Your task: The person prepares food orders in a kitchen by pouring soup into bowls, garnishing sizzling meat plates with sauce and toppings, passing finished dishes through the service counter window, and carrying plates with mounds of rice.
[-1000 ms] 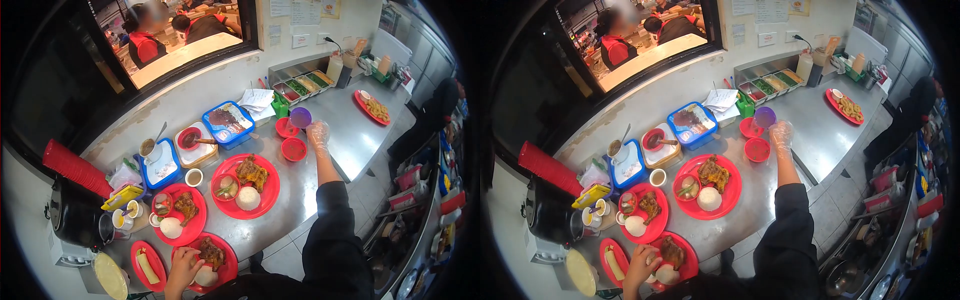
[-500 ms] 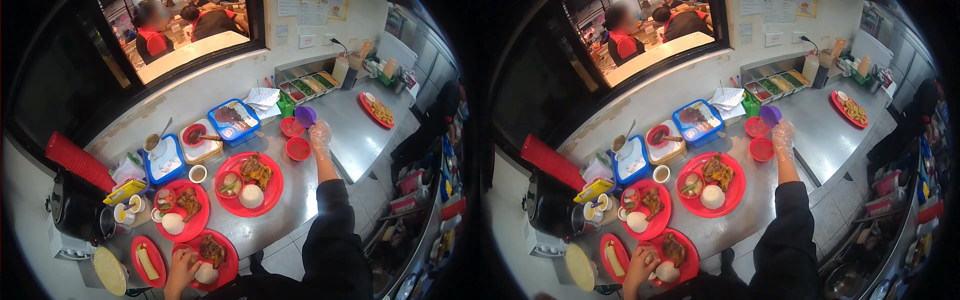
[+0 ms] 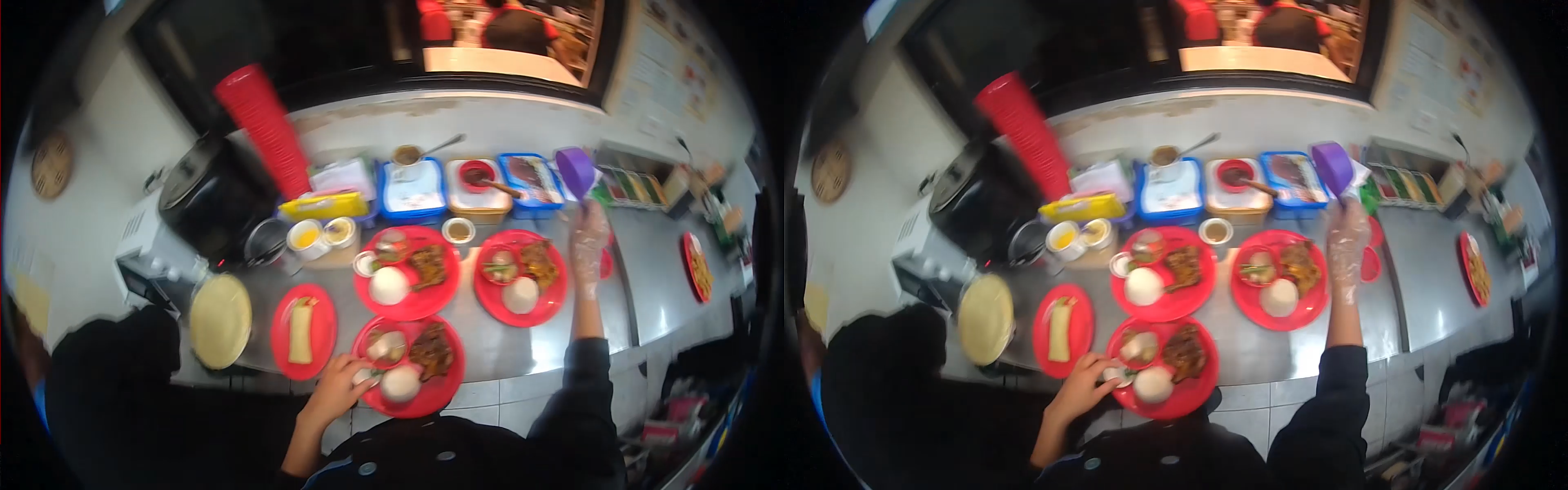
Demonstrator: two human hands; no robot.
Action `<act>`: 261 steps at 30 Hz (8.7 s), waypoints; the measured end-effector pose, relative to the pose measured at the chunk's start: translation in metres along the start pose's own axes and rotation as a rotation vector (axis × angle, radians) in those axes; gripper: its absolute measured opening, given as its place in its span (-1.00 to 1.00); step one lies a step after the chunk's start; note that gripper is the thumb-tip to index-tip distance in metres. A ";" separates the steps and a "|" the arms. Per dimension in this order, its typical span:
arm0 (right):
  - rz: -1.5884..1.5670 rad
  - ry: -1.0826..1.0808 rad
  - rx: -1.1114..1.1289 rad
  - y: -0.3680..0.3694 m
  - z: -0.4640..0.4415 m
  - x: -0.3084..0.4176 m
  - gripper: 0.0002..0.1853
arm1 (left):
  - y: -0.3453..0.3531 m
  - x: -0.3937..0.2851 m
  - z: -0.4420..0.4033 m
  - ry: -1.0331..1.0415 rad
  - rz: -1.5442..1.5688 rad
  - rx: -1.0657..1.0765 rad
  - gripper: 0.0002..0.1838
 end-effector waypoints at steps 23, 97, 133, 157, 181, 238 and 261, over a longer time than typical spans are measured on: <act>0.104 -0.003 0.489 0.005 0.058 0.109 -0.41 | 0.016 -0.056 -0.055 0.175 0.255 -0.190 -0.60; -0.059 0.506 0.773 0.015 -0.031 -0.339 0.03 | -0.461 0.016 -0.327 -0.676 -0.114 -0.835 0.05; 0.208 0.024 0.728 -0.020 -0.062 -0.294 -0.14 | 0.156 -0.288 -0.323 0.164 0.221 -0.106 0.11; 0.249 -0.133 0.932 -0.102 -0.169 -0.218 0.02 | 0.286 -0.365 -0.451 0.253 0.125 -0.047 0.18; 0.374 -0.322 1.009 -0.096 -0.169 -0.201 0.02 | 0.279 -0.371 -0.445 0.295 0.179 -0.148 0.11; 0.366 0.142 0.813 -0.031 -0.080 -0.316 -0.12 | 0.198 -0.351 -0.446 0.148 0.008 -0.211 0.09; 0.448 -0.145 1.436 -0.073 -0.050 -0.233 -0.13 | -0.013 -0.338 -0.552 0.071 0.025 -0.358 0.10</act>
Point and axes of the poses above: each hand's wrist, its own z-axis away from the middle knuckle, its own y-axis out of the palm, x = y × z, the point moved 2 cm from there along -z, towards the middle knuckle, and after that the axes turned 2 degrees about -y, right-handed, at the moved point
